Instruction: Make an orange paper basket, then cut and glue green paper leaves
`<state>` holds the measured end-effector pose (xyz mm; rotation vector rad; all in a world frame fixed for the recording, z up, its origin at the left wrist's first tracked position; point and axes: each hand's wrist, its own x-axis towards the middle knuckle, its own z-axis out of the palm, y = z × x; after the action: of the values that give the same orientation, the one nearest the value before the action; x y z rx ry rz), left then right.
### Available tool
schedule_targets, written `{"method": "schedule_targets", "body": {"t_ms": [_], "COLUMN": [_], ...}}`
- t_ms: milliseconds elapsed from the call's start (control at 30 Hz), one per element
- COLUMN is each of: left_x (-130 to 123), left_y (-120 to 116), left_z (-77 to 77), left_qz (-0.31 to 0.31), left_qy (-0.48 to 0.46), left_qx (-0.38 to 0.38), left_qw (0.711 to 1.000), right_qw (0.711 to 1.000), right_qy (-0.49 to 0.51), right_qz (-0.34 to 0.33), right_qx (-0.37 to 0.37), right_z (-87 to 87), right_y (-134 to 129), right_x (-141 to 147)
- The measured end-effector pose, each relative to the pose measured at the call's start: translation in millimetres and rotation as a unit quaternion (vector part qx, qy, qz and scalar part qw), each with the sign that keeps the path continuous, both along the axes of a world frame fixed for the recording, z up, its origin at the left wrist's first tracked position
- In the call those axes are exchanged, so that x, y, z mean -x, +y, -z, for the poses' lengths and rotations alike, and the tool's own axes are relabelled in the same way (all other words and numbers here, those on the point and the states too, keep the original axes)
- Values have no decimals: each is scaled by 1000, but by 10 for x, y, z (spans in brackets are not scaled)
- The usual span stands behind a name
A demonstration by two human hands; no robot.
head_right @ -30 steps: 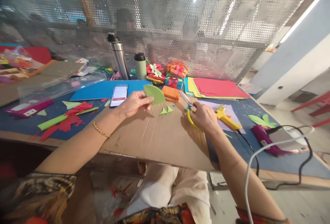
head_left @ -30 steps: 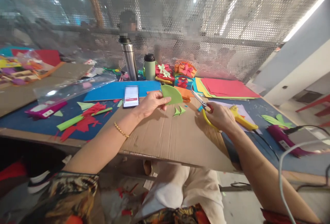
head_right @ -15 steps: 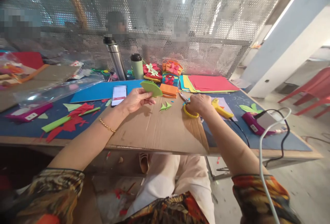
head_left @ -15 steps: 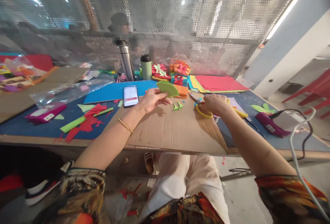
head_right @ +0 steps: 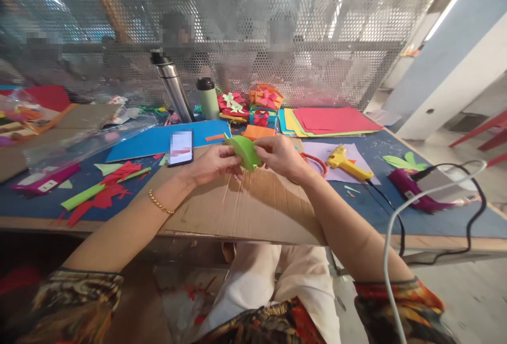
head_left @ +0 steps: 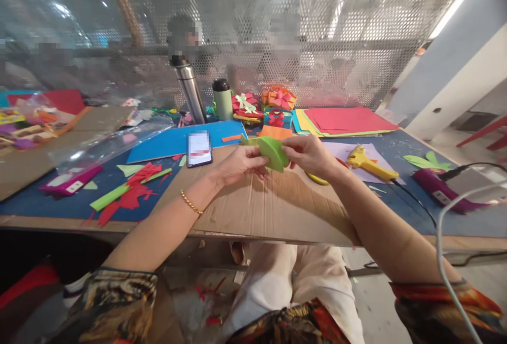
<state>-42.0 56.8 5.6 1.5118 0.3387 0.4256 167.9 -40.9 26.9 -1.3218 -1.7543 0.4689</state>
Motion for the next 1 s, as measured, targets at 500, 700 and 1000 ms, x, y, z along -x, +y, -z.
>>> {"method": "schedule_targets", "body": {"t_ms": [500,700,1000], "left_x": [33,25,15], "left_y": [-41,-15,47], "left_z": [-61,-29,7], "left_qz": [-66,-74,-180], "left_qy": [-14,19,3], "left_qx": [-37,-13,-21], "left_qw": [997,997,983], "right_qw": [995,996,975], "right_qy": [41,35,220], "right_qz": [65,79,23], "right_qx": [-60,-21,25], "right_z": [73,73,99], "right_y": [-54,4,-11], "right_x": [-4,-39,-10]}}
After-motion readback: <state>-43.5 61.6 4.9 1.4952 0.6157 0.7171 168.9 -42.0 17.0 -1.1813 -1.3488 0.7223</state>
